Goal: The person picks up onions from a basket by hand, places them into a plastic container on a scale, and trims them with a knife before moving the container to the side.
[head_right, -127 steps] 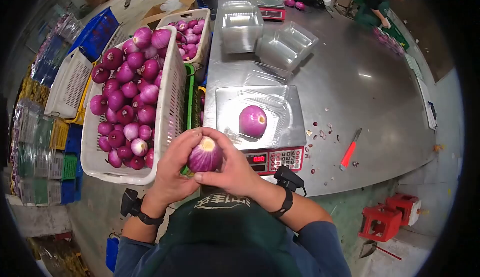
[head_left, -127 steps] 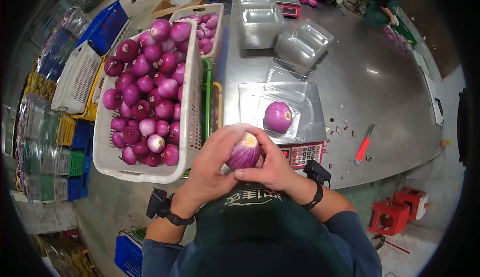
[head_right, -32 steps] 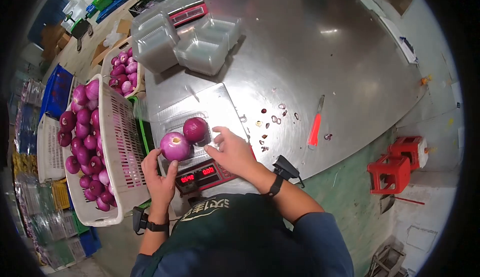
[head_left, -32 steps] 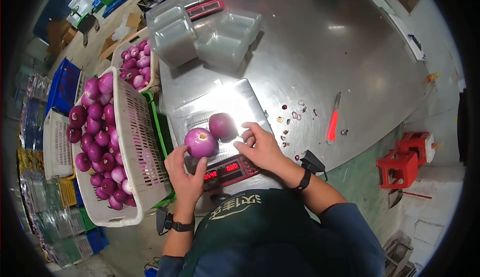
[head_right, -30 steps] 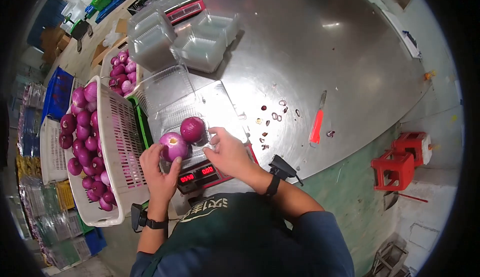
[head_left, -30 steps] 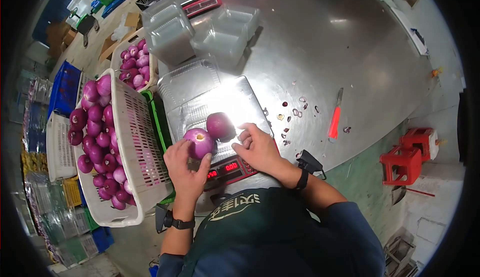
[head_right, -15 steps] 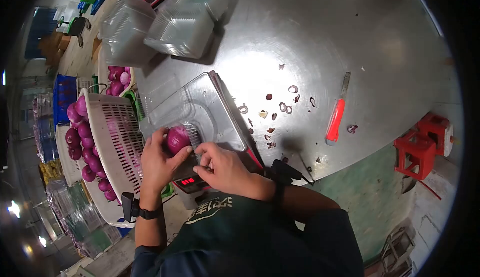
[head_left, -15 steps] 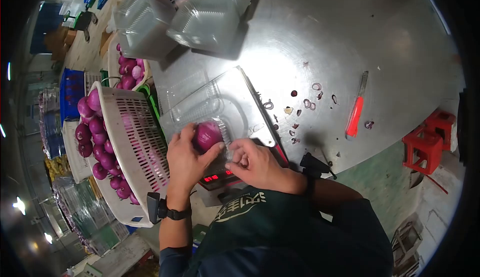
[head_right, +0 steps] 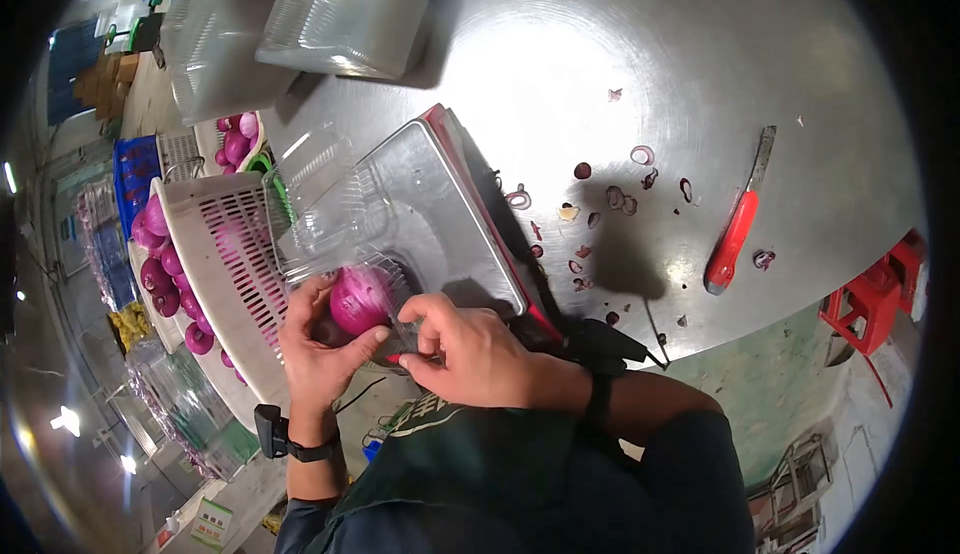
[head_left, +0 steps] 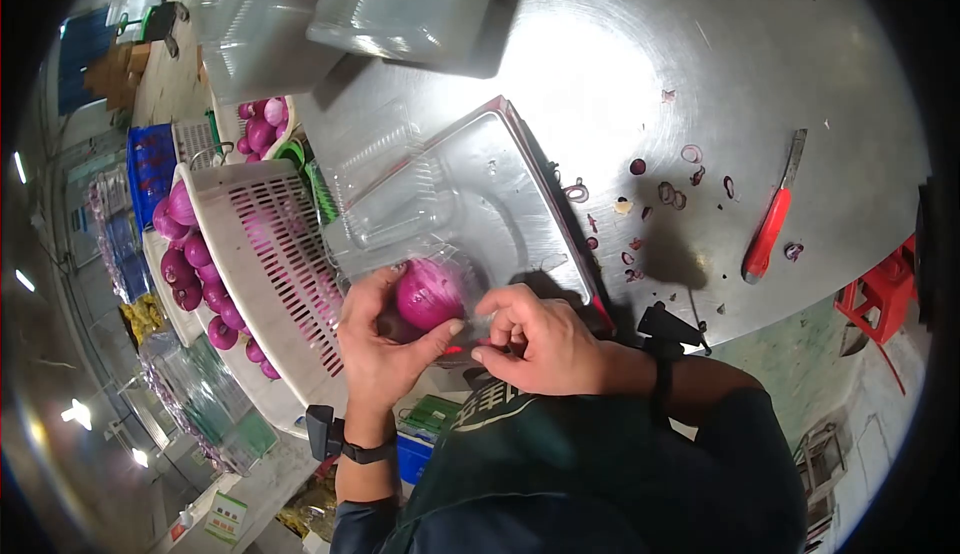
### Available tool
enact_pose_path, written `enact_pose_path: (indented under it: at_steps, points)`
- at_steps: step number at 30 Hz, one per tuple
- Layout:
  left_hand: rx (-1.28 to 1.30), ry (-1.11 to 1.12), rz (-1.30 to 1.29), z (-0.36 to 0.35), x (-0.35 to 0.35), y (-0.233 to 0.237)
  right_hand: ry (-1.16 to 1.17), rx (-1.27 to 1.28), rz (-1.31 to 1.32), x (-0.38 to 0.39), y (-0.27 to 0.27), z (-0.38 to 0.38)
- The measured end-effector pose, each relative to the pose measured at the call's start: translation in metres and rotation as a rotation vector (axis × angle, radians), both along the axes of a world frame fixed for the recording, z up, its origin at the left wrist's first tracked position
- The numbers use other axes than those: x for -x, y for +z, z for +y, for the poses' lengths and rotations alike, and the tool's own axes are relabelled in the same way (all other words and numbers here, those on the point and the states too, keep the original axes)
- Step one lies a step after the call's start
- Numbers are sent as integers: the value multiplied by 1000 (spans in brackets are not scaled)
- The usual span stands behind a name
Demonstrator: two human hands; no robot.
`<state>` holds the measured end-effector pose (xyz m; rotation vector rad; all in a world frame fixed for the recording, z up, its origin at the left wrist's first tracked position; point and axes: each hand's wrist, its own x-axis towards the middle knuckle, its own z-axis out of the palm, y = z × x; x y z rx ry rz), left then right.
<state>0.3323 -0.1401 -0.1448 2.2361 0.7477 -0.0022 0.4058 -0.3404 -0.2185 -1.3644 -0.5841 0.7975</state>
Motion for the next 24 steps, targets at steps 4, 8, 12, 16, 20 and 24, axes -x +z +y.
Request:
enact_pose_path:
  at_steps: [4,8,12,16,20,24]
  points:
    - [-266,-229,64,-7,-14,10,-20,97,122,-5,9,4]
    - [-330,-315,161,-12,-29,19,-43,108,150,-10,12,8]
    - [-255,-347,197,-10,-29,19,-46,88,167,-7,10,8]
    - [-14,-169,92,-6,-15,16,-64,78,202,-7,10,6]
    - [467,-48,-216,-5,2,20,-174,66,-14,-12,14,7]
    - [514,-98,-345,-12,7,29,-176,-78,-308,-37,42,4]
